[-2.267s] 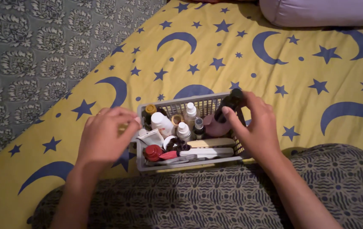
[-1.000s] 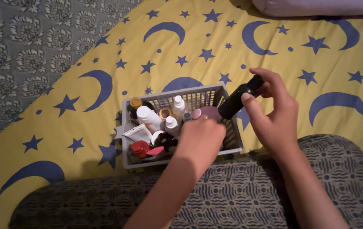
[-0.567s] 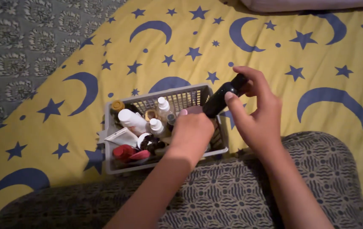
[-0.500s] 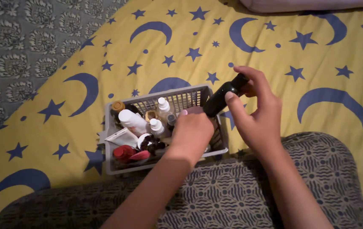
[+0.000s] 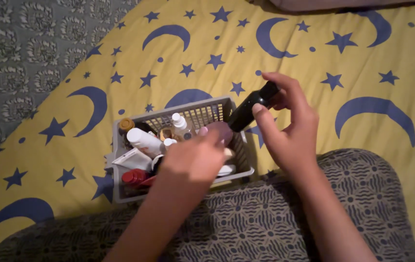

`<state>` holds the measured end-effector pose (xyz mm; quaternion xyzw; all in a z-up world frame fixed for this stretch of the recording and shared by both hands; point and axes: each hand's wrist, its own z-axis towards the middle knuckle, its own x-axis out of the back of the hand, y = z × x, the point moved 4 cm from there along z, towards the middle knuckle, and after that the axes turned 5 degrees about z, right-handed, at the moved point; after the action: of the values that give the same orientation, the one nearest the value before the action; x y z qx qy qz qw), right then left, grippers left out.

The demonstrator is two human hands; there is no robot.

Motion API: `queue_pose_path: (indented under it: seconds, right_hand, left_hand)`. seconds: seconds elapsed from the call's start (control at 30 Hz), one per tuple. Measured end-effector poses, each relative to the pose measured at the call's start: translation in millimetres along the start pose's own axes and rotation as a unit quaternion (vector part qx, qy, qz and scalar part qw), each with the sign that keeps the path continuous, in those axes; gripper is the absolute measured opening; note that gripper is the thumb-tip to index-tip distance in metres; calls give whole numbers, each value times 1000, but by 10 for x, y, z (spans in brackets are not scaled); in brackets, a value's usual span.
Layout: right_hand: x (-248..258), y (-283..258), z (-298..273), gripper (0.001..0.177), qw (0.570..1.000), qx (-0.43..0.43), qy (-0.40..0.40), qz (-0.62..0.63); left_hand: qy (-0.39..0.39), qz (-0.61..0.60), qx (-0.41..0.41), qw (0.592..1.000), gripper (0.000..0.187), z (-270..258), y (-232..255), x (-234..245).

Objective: Organizing various skincare and cosmetic bottles in a plastic basket while sitting on a bed.

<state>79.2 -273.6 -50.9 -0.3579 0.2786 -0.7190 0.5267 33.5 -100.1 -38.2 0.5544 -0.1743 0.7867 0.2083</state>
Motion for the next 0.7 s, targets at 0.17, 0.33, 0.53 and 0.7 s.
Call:
queue_pose_path:
  seconds: [0.17, 0.33, 0.53, 0.7]
  right_hand:
    - [-22, -49, 7, 46, 1000, -4, -15, 1]
    - [-86, -120, -15, 49, 998, 32, -33, -45]
    - [-299, -256, -6, 46, 972, 142, -121, -141]
    - [-484, -206, 48, 43, 956, 161, -164, -184]
  left_hand:
    - [40, 36, 29, 998, 11, -242, -69, 439]
    - [117, -8, 106, 987, 19, -361, -144, 875]
    - [210, -99, 237, 943, 17, -527, -316, 1342]
    - [264, -123, 268, 919, 16, -694, -422, 1451]
